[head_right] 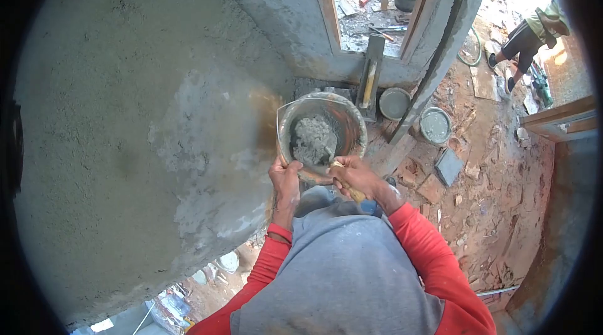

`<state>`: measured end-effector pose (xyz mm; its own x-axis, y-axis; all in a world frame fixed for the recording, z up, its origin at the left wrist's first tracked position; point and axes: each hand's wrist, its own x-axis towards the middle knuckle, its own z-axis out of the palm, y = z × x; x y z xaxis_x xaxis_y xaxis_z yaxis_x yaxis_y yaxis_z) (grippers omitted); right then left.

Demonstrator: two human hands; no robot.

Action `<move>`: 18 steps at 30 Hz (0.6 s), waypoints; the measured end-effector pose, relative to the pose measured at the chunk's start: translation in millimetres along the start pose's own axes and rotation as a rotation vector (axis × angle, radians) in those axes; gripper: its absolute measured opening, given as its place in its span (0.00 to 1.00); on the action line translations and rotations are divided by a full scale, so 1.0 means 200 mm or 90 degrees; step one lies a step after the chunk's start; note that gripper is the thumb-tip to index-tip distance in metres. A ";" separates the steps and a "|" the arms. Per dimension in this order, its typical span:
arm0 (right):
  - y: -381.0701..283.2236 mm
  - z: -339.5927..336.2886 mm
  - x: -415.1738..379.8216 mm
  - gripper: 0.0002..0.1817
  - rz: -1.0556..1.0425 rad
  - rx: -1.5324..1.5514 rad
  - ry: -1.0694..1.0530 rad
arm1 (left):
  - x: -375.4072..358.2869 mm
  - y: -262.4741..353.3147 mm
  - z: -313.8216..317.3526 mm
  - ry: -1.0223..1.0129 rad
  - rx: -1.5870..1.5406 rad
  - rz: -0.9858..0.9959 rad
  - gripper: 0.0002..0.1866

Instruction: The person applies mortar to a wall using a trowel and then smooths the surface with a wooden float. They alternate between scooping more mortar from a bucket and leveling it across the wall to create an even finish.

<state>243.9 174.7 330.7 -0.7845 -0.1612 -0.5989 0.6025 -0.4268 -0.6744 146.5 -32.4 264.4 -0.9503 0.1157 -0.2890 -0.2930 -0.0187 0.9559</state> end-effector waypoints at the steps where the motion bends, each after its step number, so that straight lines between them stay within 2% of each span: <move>1: 0.01 0.02 0.02 0.08 -0.008 -0.020 0.041 | -0.01 -0.04 -0.02 0.001 -0.046 -0.005 0.16; 4: -0.03 0.05 -0.02 0.07 -0.004 0.027 0.045 | 0.01 -0.06 -0.09 0.058 -0.034 -0.059 0.17; 7: 0.00 0.07 0.03 0.06 -0.035 -0.040 0.060 | 0.01 -0.08 -0.15 0.068 0.035 -0.097 0.20; 8: -0.01 0.08 0.05 0.06 -0.029 0.015 0.064 | 0.04 -0.09 -0.17 0.073 0.069 -0.111 0.21; 11: -0.11 0.09 0.14 0.08 -0.040 0.183 0.022 | 0.13 -0.20 -0.29 0.109 -0.018 -0.062 0.23; 14: -0.34 0.09 0.28 0.10 -0.194 0.300 -0.047 | 0.17 -0.25 -0.47 0.123 -0.051 -0.107 0.25; 16: -0.59 0.10 0.37 0.13 -0.348 0.203 0.046 | 0.15 -0.25 -0.63 0.128 -0.059 -0.125 0.25; 18: -0.86 0.16 0.41 0.12 -0.493 0.073 0.246 | 0.08 -0.17 -0.77 0.133 -0.071 -0.117 0.25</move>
<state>71.2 207.4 411.8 -0.8503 0.5150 -0.1088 -0.1137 -0.3815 -0.9173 125.0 -182.1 220.4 -0.8778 -0.0798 -0.4723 -0.4611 -0.1263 0.8783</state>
